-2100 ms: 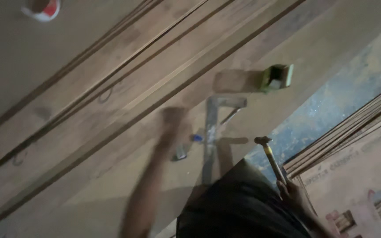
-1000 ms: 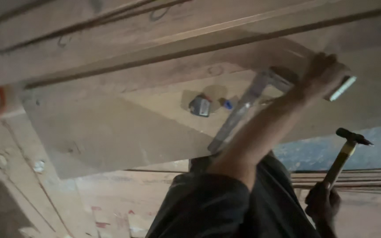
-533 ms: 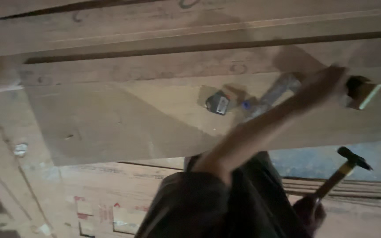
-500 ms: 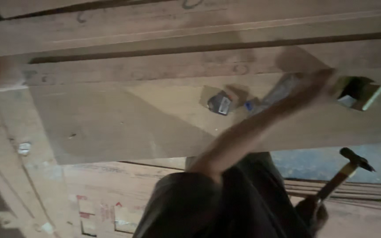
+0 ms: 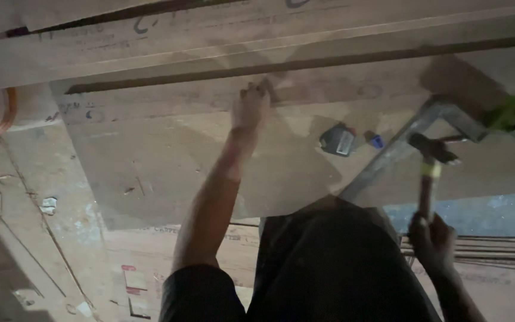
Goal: The person hammers nails into wooden planks laid on a subfloor. They repeatedly pick up nails, position them on the wood, and strike them with a hammer to secure the planks in place.
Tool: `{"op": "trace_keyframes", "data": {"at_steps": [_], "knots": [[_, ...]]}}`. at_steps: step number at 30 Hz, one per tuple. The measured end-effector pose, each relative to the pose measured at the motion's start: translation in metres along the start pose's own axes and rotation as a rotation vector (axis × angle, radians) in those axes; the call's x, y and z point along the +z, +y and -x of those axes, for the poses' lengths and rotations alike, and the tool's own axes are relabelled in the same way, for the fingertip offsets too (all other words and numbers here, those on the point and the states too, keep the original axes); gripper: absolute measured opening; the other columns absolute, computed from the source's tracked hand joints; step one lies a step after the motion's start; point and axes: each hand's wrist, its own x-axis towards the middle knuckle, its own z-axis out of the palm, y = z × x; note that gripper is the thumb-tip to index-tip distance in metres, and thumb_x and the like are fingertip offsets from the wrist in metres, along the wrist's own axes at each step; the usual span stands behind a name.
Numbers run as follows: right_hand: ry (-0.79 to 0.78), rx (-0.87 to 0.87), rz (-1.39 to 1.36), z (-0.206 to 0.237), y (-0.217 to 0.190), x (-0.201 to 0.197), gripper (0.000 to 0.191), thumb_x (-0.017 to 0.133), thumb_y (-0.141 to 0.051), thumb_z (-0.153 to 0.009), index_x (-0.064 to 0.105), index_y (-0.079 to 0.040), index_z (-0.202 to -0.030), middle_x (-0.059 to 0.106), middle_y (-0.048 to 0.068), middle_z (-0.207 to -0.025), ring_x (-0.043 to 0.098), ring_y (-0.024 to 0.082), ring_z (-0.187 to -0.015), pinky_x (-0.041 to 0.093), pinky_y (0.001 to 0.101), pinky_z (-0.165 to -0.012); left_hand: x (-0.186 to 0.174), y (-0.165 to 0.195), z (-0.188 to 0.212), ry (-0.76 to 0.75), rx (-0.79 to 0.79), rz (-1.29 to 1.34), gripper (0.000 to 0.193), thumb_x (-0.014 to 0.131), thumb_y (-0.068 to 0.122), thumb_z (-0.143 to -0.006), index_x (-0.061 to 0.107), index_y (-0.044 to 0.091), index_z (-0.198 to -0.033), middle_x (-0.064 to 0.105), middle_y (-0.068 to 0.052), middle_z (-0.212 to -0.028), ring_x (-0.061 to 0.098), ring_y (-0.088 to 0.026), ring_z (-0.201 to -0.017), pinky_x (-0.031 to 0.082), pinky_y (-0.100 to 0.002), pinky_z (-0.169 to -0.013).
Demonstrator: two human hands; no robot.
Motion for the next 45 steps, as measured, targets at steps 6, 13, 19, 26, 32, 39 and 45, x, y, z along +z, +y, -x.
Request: {"op": "trace_keyframes", "data": {"at_steps": [6,13,19,26,32,39,45], "knots": [[-0.158,0.085,-0.137,-0.028,-0.054,0.100,0.027,0.054,-0.028,-0.106,0.063,-0.003,-0.103,0.056,0.000,-0.071,0.050,0.008,-0.059,0.041,0.0274,-0.051,0.012,-0.003,-0.011,0.474,0.298,0.273,0.011,0.072,0.006,-0.081,0.070,0.002,-0.090,0.071,-0.016,-0.094,0.070,-0.033,-0.091,0.057,-0.047,-0.086],[-0.113,-0.031,0.125,-0.046,-0.116,0.173,0.026,0.055,-0.026,-0.101,0.064,-0.003,-0.094,0.054,-0.001,-0.062,0.049,0.007,-0.056,0.041,0.0285,-0.048,0.010,0.006,-0.008,0.523,0.408,0.565,0.011,0.078,0.007,-0.083,0.072,0.006,-0.092,0.071,-0.014,-0.092,0.065,-0.035,-0.092,0.052,-0.048,-0.085],[-0.070,-0.092,0.275,-0.058,-0.152,0.195,0.030,0.057,-0.032,-0.101,0.062,-0.004,-0.093,0.053,0.006,-0.060,0.051,0.014,-0.054,0.043,0.0349,-0.051,-0.003,0.003,-0.002,0.517,0.498,0.538,0.010,0.075,0.007,-0.084,0.070,0.005,-0.093,0.066,-0.015,-0.098,0.063,-0.040,-0.099,0.051,-0.050,-0.085],[-0.057,-0.261,0.293,-0.057,-0.154,0.202,0.028,0.059,-0.030,-0.100,0.060,-0.004,-0.091,0.056,0.008,-0.062,0.056,0.016,-0.055,0.045,0.0357,-0.051,-0.002,0.001,-0.002,0.459,0.481,0.587,0.010,0.077,0.007,-0.085,0.068,0.005,-0.089,0.065,-0.015,-0.099,0.062,-0.039,-0.099,0.051,-0.051,-0.083],[-0.122,-0.004,0.374,-0.068,-0.144,0.224,0.029,0.057,-0.029,-0.103,0.059,-0.004,-0.089,0.055,0.006,-0.056,0.051,0.018,-0.047,0.039,0.0385,-0.046,0.010,-0.004,-0.009,0.461,0.513,0.607,0.008,0.075,0.004,-0.087,0.069,0.003,-0.091,0.066,-0.014,-0.100,0.064,-0.033,-0.101,0.056,-0.047,-0.090],[-0.065,-0.232,0.265,-0.061,-0.150,0.214,0.025,0.056,-0.027,-0.102,0.058,-0.003,-0.095,0.053,0.011,-0.059,0.054,0.021,-0.049,0.042,0.0390,-0.048,0.020,-0.009,-0.006,0.370,0.472,0.576,0.036,0.082,0.016,-0.088,0.066,0.000,-0.115,0.063,-0.019,-0.121,0.061,-0.034,-0.116,0.054,-0.046,-0.100],[-0.080,-0.021,0.441,-0.077,-0.136,0.221,0.026,0.060,-0.029,-0.102,0.063,-0.003,-0.099,0.057,0.015,-0.062,0.056,0.025,-0.050,0.042,0.0420,-0.050,-0.020,-0.089,0.013,0.275,0.451,-0.001,0.108,0.089,0.059,-0.068,0.049,-0.007,-0.143,0.043,-0.029,-0.145,0.037,-0.048,-0.136,0.030,-0.066,-0.112]]}}
